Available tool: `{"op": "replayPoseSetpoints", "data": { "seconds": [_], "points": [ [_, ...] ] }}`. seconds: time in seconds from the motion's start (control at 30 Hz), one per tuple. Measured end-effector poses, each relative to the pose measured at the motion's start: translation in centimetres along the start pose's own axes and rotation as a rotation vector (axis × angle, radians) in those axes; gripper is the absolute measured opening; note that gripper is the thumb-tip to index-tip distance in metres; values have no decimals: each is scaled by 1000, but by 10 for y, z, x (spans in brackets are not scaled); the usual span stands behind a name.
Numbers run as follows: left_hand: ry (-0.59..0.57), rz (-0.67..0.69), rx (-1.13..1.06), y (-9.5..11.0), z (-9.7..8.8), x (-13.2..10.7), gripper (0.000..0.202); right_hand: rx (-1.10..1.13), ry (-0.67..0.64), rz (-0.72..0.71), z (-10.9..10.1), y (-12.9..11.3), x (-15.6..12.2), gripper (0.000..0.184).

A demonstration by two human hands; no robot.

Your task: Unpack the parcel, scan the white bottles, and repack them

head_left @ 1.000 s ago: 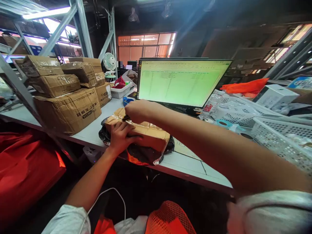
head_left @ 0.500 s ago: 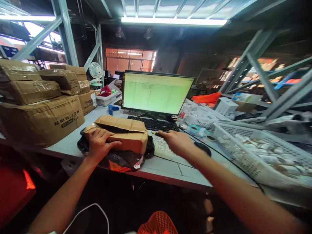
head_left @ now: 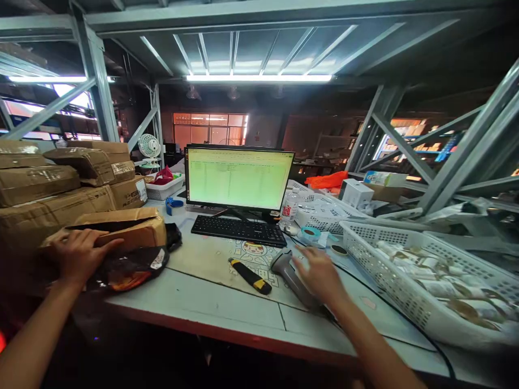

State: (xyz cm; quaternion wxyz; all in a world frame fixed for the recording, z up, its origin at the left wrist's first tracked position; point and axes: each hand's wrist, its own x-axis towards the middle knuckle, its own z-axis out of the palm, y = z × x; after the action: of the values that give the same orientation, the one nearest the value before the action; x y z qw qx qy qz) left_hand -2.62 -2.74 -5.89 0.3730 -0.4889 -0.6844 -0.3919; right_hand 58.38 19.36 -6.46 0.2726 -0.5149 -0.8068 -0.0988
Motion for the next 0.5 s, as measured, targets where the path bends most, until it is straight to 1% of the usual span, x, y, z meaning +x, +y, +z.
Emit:
{"op": "replayPoseSetpoints", "data": {
  "seconds": [0.07, 0.1, 0.13, 0.17, 0.2, 0.23, 0.27, 0.3, 0.33, 0.37, 0.4, 0.43, 0.47, 0.5],
  "points": [
    [-16, 46, 170, -11, -5, 7, 76, -59, 83, 92, 2, 64, 1, 63],
    [-36, 70, 230, -10, -10, 10, 80, -73, 93, 137, 8, 91, -1, 66],
    [-48, 90, 263, -3, -15, 13, 85, -71, 79, 162, 15, 113, -4, 68],
    [-48, 105, 277, 11, -21, 15, 88, -57, 57, 174, 23, 130, -9, 71],
    [-31, 122, 267, 30, -26, 16, 90, -32, 33, 183, 32, 141, -13, 75],
    [-2, 150, 220, 53, -28, 16, 89, -5, 13, 191, 40, 147, -17, 78],
    [-34, 187, 113, 80, -27, 15, 74, 19, 2, 197, 46, 150, -21, 82],
    [-116, 235, -42, 109, -21, 14, 55, 36, -2, 202, 52, 149, -23, 85],
    [-204, 256, -191, 137, -10, 12, 43, 42, -3, 203, 55, 148, -25, 87],
    [-300, 266, -327, 162, 8, 12, 36, 38, -4, 200, 58, 146, -26, 88],
    [-406, 267, -423, 182, 31, 11, 35, 27, -10, 195, 59, 144, -26, 88],
    [-513, 260, -452, 198, 59, 12, 35, 12, -21, 189, 60, 142, -26, 88],
    [-600, 231, -431, 209, 88, 13, 35, -3, -39, 186, 60, 141, -25, 87],
    [-664, 167, -379, 214, 119, 15, 37, -18, -60, 184, 60, 141, -25, 87]
  ]
}}
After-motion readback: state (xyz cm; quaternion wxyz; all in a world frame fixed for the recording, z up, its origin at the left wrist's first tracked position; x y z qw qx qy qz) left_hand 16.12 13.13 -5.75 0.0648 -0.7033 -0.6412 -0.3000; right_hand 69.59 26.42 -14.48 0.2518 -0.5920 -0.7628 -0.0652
